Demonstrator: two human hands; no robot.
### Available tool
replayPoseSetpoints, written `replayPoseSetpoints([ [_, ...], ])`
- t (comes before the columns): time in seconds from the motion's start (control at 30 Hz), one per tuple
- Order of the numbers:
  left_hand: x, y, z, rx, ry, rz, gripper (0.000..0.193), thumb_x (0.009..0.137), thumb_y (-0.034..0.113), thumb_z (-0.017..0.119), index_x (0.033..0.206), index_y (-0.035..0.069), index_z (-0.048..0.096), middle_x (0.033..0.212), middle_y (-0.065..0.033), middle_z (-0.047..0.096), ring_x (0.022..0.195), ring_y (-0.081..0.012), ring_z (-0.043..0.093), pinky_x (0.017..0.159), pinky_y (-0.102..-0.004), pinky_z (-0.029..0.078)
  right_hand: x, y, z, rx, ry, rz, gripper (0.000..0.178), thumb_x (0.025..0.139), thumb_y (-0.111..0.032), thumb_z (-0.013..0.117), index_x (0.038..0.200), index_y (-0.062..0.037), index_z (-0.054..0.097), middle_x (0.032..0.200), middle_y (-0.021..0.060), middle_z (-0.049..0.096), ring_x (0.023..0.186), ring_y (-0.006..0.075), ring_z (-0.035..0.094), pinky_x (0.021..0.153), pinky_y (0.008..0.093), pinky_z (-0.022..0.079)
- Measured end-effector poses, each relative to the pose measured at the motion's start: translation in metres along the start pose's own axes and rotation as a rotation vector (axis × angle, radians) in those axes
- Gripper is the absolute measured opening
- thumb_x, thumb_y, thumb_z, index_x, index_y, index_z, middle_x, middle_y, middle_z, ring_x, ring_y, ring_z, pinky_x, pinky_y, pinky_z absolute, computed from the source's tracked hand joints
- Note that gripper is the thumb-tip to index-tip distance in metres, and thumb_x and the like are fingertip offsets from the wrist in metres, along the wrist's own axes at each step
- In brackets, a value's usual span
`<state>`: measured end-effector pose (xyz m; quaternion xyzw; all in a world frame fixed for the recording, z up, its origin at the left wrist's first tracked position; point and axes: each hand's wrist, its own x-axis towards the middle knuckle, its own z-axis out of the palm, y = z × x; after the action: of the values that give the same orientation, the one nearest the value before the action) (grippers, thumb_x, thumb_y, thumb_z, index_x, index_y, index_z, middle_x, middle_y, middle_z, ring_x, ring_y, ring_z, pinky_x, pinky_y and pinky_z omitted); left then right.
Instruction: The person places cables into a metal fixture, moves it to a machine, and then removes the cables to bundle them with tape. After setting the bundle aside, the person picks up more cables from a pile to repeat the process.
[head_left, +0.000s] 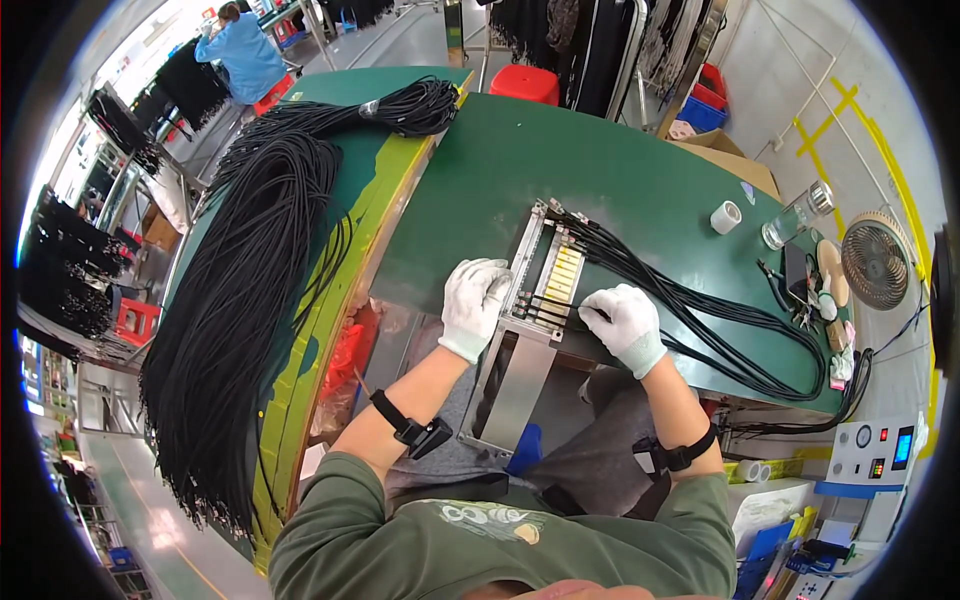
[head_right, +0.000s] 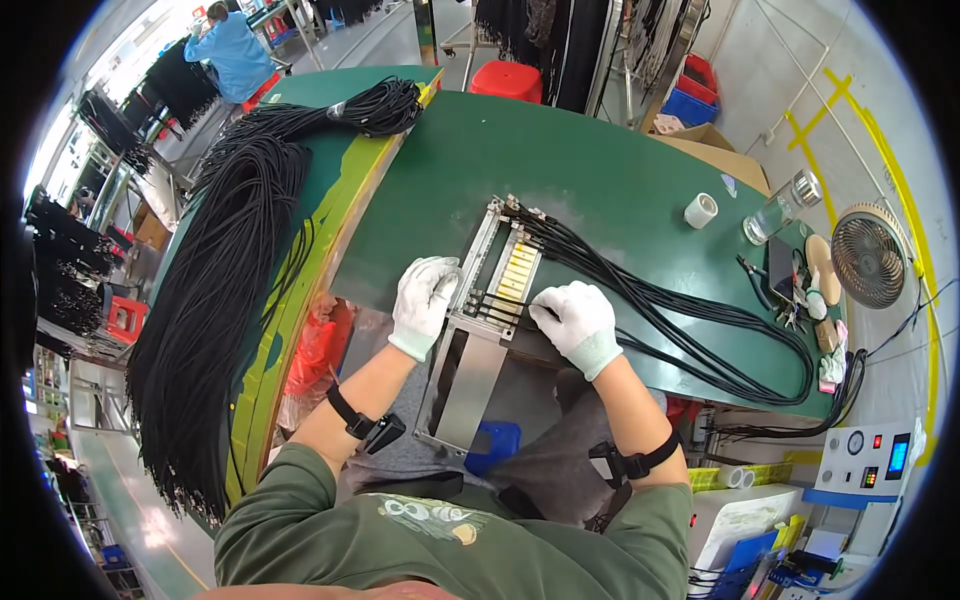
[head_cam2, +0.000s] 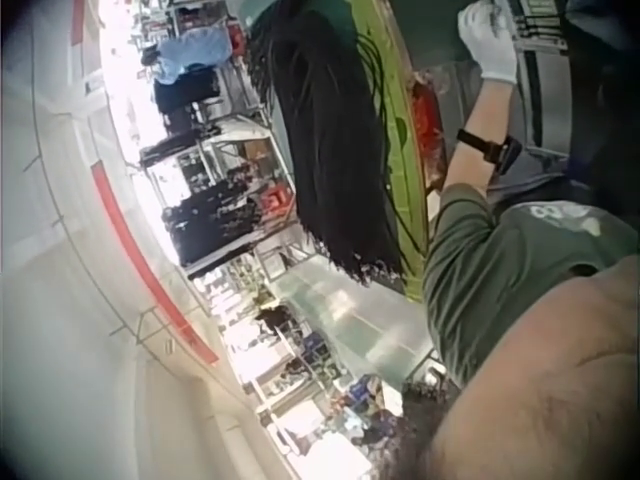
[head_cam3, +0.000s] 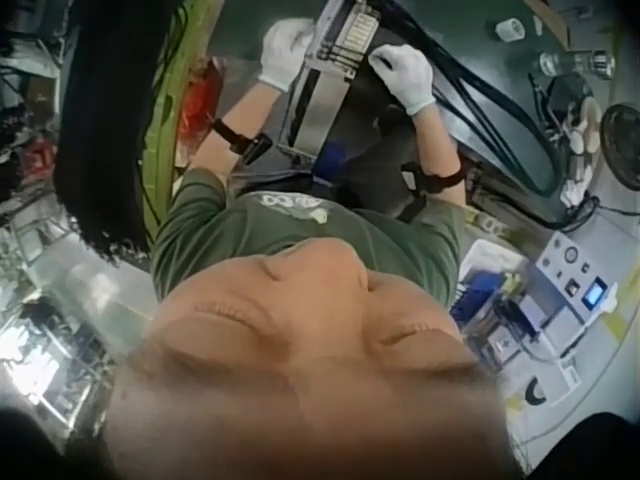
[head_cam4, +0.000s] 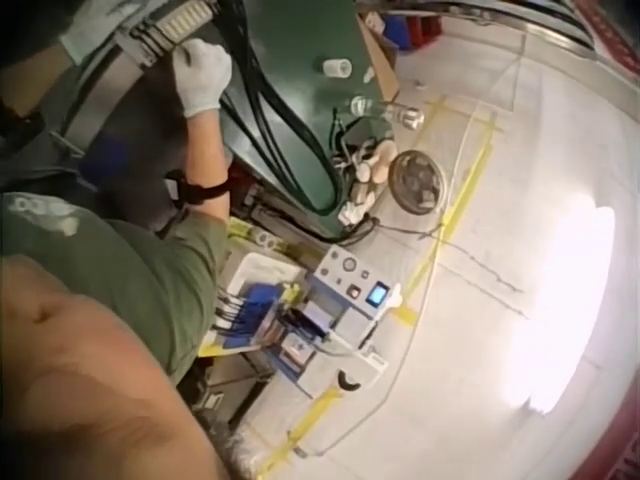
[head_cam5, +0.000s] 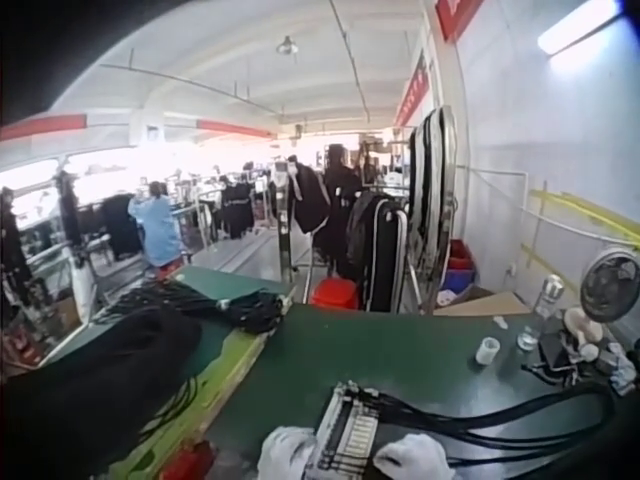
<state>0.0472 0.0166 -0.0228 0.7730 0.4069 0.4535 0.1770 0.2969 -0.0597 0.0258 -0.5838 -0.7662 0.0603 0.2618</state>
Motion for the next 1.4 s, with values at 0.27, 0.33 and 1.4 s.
replayPoseSetpoints([
  [0.27,0.005,0.034,-0.001,0.221,-0.276,0.278,0.029,0.085,0.04,0.068,0.109,0.027,0.076,0.136,-0.0161,0.058,0.127,-0.0419,0.049,0.11,-0.0563,0.033,0.001,-0.003,0.007,-0.057,-0.058,0.002,0.012,0.082,-0.025,0.071,0.079,-0.0134,0.069,0.073,0.0054,0.064,0.079,0.0278,0.061,0.072,0.0413,0.046],
  [0.33,0.008,0.033,0.001,0.272,-0.323,0.3,0.029,0.083,0.043,0.069,0.109,0.031,0.077,0.138,-0.0161,0.056,0.129,-0.0432,0.046,0.111,-0.0582,0.03,0.013,0.005,0.006,-0.1,0.058,-0.006,0.011,0.082,-0.025,0.071,0.08,-0.014,0.069,0.076,0.0051,0.065,0.081,0.0275,0.061,0.073,0.0414,0.046],
  [1.4,0.01,0.012,0.004,-0.053,-0.089,0.194,0.015,0.078,0.014,0.074,0.088,0.005,0.066,0.12,-0.0128,0.067,0.12,-0.0367,0.055,0.105,-0.0462,0.042,0.02,-0.011,0.016,0.215,0.012,-0.136,0.012,0.082,-0.021,0.071,0.089,-0.0117,0.07,0.079,0.0088,0.066,0.083,0.0317,0.062,0.074,0.0422,0.048],
])
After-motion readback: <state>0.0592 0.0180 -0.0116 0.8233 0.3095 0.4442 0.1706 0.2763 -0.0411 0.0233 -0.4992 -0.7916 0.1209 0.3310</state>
